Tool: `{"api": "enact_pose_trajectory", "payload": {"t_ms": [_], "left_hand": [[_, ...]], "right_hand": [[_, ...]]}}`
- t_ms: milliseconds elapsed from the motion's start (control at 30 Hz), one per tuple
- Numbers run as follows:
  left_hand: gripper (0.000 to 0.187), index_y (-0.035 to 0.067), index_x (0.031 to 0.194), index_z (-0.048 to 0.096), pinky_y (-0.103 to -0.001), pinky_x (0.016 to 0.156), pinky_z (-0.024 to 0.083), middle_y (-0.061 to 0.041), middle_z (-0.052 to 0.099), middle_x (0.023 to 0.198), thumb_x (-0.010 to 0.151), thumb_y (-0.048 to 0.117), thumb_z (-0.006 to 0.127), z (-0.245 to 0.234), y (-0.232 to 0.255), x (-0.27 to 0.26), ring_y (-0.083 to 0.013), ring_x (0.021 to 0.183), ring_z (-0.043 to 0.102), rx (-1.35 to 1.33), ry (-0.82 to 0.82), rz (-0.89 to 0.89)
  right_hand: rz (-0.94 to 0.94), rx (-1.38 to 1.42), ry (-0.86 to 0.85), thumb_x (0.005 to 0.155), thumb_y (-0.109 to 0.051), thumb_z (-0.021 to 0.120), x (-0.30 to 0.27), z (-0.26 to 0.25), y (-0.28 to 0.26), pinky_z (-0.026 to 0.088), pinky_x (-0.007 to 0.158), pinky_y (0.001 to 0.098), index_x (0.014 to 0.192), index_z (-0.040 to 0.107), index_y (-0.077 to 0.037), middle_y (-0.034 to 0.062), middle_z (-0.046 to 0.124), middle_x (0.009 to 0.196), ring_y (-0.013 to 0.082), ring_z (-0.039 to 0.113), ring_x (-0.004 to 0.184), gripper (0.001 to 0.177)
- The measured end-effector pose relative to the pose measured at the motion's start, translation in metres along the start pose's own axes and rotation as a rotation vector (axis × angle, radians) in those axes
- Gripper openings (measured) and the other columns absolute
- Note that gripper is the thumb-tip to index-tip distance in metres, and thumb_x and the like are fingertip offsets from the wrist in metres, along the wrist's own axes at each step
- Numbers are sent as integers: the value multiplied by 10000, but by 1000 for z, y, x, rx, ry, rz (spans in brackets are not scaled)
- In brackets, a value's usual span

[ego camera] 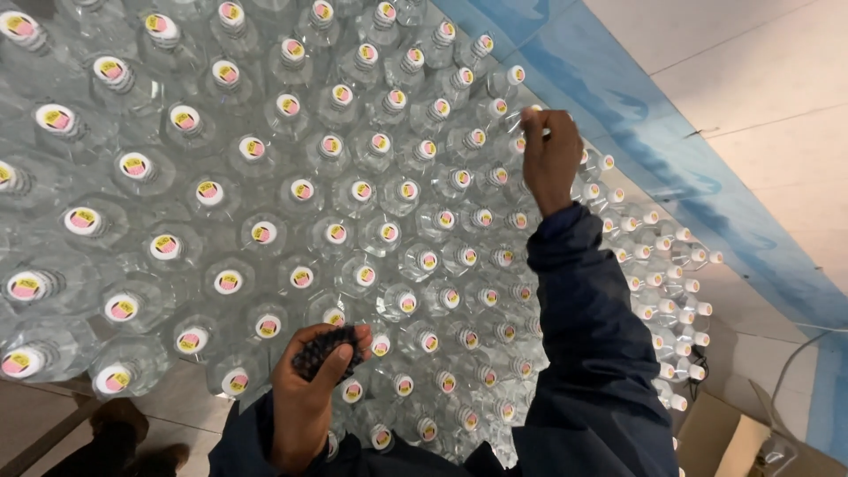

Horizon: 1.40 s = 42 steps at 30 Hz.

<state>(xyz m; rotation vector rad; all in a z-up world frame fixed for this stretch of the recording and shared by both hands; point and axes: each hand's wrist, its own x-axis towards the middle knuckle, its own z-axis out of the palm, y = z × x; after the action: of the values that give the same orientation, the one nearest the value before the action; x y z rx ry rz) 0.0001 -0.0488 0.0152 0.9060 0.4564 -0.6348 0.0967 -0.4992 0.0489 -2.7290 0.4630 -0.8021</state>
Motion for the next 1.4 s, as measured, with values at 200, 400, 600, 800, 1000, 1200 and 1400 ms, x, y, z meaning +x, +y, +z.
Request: {"api": "enact_pose_trajectory", "payload": {"t_ms": [200, 400, 600, 800, 1000, 1200, 1400], "left_hand": [[291, -64, 1180, 653, -567, 907, 724, -381, 818, 1155, 909, 0, 736, 1, 10, 2, -500, 1014, 828, 29, 56, -35], [279, -65, 1184, 667, -527, 866, 734, -357, 827, 1136, 928, 24, 735, -5, 9, 3, -473, 1013, 838, 52, 10, 32], [272, -46, 1151, 653, -542, 863, 723, -371, 837, 1110, 906, 14, 757, -6, 2, 6, -468, 978, 843, 27, 10, 5], [282, -58, 1165, 665, -535, 850, 733, -353, 834, 1114, 913, 27, 756, -5, 6, 4, -459, 996, 839, 34, -8, 43], [313, -47, 1209, 645, -538, 902, 723, -368, 820, 1171, 919, 17, 742, -2, 8, 2, -476, 1061, 830, 32, -13, -25], [492, -36, 1358, 577, -548, 1020, 645, -372, 772, 1296, 893, 49, 713, 13, 30, 1, -506, 1209, 767, -22, 26, -183], [609, 128, 1402, 618, -600, 1158, 651, -204, 720, 1428, 855, 275, 842, 3, -1, 9, -466, 1333, 717, -2, -110, -75]], "right_hand": [[-18, -279, -1, 1161, -304, 693, 34, 68, 119, 442, 707, 489, 799, 679, -98, 109, 629, 838, 364, 571, 803, 416], [108, -295, -153, 1167, -344, 690, 34, 92, 120, 270, 533, 496, 657, 571, -72, 119, 488, 676, 322, 489, 608, 590], [59, -257, -153, 1086, -432, 737, 26, 89, 89, 503, 601, 486, 972, 794, -109, 60, 750, 835, 299, 689, 764, 347], [200, -396, -198, 1024, -594, 769, 14, 106, 100, 504, 556, 514, 1059, 784, -89, 92, 778, 827, 367, 731, 744, 506], [276, -185, -329, 1014, -452, 823, 28, 105, 100, 335, 586, 447, 948, 530, -177, 23, 559, 806, 227, 483, 695, 407], [162, -270, -300, 1087, -542, 694, 13, 56, 54, 524, 932, 588, 1572, 509, -4, 225, 594, 1444, 453, 601, 1264, 748], [-65, 297, -615, 1101, -399, 639, -68, -49, -150, 594, 844, 448, 1380, 695, -89, 124, 740, 1248, 306, 734, 1041, 421]]}}
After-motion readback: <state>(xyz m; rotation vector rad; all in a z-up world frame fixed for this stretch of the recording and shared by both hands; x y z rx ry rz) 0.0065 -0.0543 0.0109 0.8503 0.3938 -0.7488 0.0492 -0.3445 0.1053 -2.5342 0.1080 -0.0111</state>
